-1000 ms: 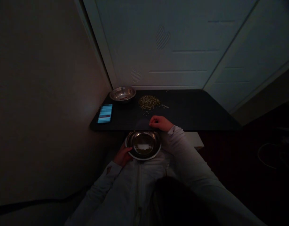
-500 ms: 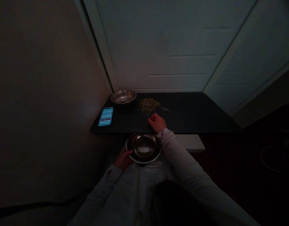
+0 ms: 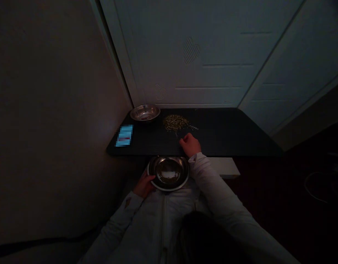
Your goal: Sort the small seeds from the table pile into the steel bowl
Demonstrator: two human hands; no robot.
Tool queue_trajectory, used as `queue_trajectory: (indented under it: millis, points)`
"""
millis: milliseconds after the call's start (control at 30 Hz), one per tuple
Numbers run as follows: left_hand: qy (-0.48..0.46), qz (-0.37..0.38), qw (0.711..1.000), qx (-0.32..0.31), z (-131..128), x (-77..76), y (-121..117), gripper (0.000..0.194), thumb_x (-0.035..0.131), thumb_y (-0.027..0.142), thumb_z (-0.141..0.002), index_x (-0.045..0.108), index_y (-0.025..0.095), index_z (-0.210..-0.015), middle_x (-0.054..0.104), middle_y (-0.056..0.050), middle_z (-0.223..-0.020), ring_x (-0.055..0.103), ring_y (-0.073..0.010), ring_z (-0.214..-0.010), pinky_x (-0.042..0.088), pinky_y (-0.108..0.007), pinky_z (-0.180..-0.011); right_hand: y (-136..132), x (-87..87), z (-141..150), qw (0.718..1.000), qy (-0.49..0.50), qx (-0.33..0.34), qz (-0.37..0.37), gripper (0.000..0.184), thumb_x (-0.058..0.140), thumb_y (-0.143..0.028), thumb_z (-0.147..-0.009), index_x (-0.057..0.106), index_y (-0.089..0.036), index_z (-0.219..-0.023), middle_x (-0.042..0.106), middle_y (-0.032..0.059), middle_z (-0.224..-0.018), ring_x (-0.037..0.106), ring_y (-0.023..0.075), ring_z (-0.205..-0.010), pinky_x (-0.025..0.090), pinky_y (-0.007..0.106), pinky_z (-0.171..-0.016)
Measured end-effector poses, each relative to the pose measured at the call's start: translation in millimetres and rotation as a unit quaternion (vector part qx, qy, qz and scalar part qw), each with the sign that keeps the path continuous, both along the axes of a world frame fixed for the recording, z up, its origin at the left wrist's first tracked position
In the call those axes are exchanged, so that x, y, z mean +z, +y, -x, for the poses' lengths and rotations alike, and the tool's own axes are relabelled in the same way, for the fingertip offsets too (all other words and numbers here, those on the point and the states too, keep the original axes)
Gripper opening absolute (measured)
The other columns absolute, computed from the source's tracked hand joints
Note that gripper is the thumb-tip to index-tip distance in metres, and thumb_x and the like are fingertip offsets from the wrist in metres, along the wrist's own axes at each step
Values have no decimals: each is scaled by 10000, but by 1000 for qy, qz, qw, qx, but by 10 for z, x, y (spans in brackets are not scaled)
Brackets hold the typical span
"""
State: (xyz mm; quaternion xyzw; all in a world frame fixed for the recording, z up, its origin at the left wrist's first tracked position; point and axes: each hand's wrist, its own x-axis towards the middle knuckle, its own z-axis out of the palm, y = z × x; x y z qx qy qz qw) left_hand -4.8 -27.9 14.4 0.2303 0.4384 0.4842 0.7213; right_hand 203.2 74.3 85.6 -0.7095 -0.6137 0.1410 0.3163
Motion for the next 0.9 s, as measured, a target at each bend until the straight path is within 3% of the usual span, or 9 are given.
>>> queue_trajectory:
  millis: [433,733,900]
  points:
    - [-2,-5,1000,-12,16,7,11,751,653,156,-613,370,288,-1296,548,-36,-1215,505,-319,-1069,491,-344,-718,2,17,-265,1000,-2,-27,13,138,460,-345,-712,470,-210,-686,569,22,-651,515,148,-612,311,250,-546]
    - [5,4,1000,-2,31,-26,18,764,665,159,-596,372,283,-1291,586,-68,-1156,556,-283,-1011,495,-345,-726,40,-51,-591,1000,10,-14,-22,127,480,-330,-704,480,-206,-679,573,8,-653,502,132,-598,345,247,-567]
    - [-3,-11,1000,-8,35,-34,20,750,659,158,-604,378,273,-1290,595,-64,-1143,547,-278,-1028,479,-349,-779,53,-50,-744,996,70,-20,-60,164,479,-356,-708,499,-194,-708,583,19,-674,524,139,-636,380,259,-606]
